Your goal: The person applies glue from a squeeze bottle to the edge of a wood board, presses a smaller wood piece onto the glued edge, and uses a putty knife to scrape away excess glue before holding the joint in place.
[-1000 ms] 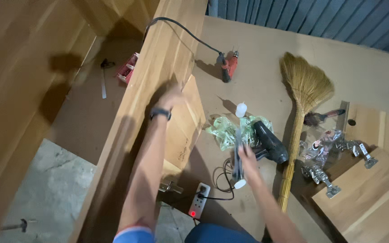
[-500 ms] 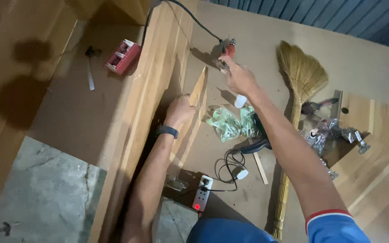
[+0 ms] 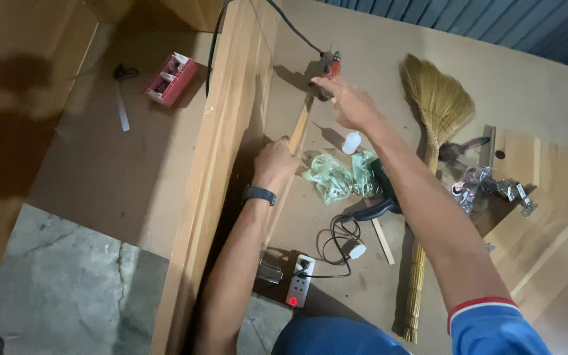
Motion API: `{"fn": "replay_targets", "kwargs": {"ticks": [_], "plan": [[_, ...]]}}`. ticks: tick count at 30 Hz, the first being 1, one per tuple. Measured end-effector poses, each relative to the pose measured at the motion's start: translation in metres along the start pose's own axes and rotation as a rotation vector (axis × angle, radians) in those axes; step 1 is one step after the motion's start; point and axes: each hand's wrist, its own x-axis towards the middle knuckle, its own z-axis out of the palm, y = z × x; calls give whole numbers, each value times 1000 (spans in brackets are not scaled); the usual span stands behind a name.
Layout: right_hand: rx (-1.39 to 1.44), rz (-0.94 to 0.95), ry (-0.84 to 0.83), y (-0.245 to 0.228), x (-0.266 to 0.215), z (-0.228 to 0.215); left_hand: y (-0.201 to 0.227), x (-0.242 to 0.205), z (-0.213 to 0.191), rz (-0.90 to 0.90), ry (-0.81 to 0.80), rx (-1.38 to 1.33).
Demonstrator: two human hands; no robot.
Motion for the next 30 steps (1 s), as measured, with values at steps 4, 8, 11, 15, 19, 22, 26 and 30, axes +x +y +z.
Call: {"fn": "replay_targets", "kwargs": {"ticks": [4, 8, 11, 15, 19, 22, 26, 30], "plan": [[-89, -50, 55, 2, 4, 9, -3, 6, 7, 13, -51, -19], [-192, -72, 72, 16, 8, 24, 3, 0, 5, 5, -81, -8], [-176, -76, 88, 8, -1, 18, 1, 4, 12, 29, -80, -7], [-247, -83, 119, 0, -11, 13, 2, 1, 13, 51, -77, -7], [-280, -78, 130, 6, -9, 22, 6, -4, 10, 64, -80, -13], [-361, -62, 111, 9, -9, 25, 2, 0, 15, 58, -72, -5], [-332, -36, 92, 1, -20, 24, -2, 5, 17, 80, -56, -17], [-229, -87, 125, -14, -31, 16, 3, -3, 9, 85, -51, -31]]}}
